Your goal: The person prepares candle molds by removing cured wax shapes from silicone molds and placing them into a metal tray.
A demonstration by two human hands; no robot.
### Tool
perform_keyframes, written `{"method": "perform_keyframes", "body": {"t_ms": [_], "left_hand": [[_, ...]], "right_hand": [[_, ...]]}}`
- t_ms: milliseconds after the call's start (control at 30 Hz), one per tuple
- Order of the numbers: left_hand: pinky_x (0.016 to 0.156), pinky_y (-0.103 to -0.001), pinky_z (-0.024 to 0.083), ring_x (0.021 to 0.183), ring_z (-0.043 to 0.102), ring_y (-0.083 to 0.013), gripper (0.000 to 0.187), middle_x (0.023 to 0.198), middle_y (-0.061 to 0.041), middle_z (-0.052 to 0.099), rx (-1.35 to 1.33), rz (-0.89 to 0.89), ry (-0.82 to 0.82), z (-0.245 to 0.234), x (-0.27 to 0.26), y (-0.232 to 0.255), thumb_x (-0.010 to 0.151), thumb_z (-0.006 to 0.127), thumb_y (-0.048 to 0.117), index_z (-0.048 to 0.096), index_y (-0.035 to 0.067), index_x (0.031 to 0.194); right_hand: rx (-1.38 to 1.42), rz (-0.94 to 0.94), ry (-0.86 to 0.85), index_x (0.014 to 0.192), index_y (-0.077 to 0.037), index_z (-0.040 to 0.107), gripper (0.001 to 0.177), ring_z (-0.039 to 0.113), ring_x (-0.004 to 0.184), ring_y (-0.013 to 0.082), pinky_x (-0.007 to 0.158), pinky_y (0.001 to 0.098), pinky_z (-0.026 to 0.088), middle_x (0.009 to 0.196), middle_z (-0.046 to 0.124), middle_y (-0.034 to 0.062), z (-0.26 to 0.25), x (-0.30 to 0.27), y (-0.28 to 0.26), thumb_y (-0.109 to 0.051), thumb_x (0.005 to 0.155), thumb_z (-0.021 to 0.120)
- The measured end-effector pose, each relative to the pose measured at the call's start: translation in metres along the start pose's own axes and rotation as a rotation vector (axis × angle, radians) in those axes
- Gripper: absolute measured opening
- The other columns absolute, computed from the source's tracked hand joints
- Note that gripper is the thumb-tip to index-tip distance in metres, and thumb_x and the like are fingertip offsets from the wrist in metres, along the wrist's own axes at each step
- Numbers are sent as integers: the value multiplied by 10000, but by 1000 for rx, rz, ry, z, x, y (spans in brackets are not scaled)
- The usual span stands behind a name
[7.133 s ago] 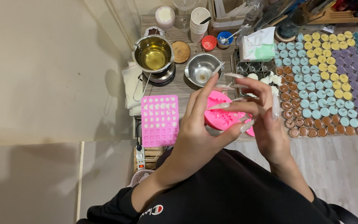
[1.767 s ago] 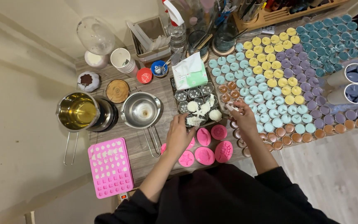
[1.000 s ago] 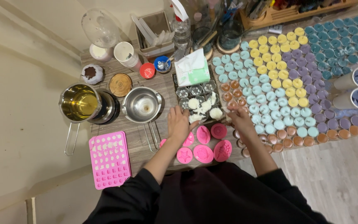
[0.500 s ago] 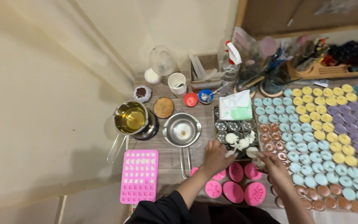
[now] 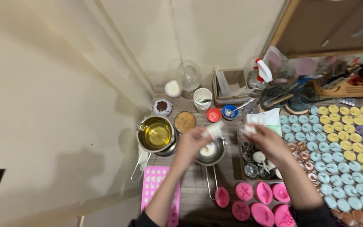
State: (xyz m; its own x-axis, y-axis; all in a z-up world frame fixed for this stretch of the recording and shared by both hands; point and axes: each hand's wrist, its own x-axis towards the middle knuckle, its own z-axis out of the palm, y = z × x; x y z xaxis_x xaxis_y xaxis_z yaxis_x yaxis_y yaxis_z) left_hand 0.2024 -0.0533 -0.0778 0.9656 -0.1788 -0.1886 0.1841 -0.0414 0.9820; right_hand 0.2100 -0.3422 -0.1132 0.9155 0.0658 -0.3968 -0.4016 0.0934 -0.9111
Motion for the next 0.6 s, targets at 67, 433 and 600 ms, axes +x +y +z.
{"method": "perform_keyframes", "body": {"t_ms": [67,433,600], "left_hand": [[646,-227,547,729,693,-64,325,880,-61,781,99,39,138,-34,25,29,885,757,170,731,10,1166],[597,-241,575,676,713,-68,278,819,-64,774,185,154,300,-118,150,80,884,768,140,736,-49,1084],[557,-252,539,636,719,-103,301,767,-76,770,304,126,366,-120,172,88,851,785,142,680,-25,1078]], "right_hand": [[-217,-252,-28,1308,8,628,394,675,991,165,900,308,533,1105,726,89,37,48,-44,-88,928,658],[-945,-725,-26,1138,-22,671,351,707,984,351,867,431,553,1023,735,200,178,229,-138,-111,815,775],[-1069,-590,7,1126,-31,695,345,695,997,378,889,448,542,1024,723,219,179,244,-135,-128,803,766]]}}
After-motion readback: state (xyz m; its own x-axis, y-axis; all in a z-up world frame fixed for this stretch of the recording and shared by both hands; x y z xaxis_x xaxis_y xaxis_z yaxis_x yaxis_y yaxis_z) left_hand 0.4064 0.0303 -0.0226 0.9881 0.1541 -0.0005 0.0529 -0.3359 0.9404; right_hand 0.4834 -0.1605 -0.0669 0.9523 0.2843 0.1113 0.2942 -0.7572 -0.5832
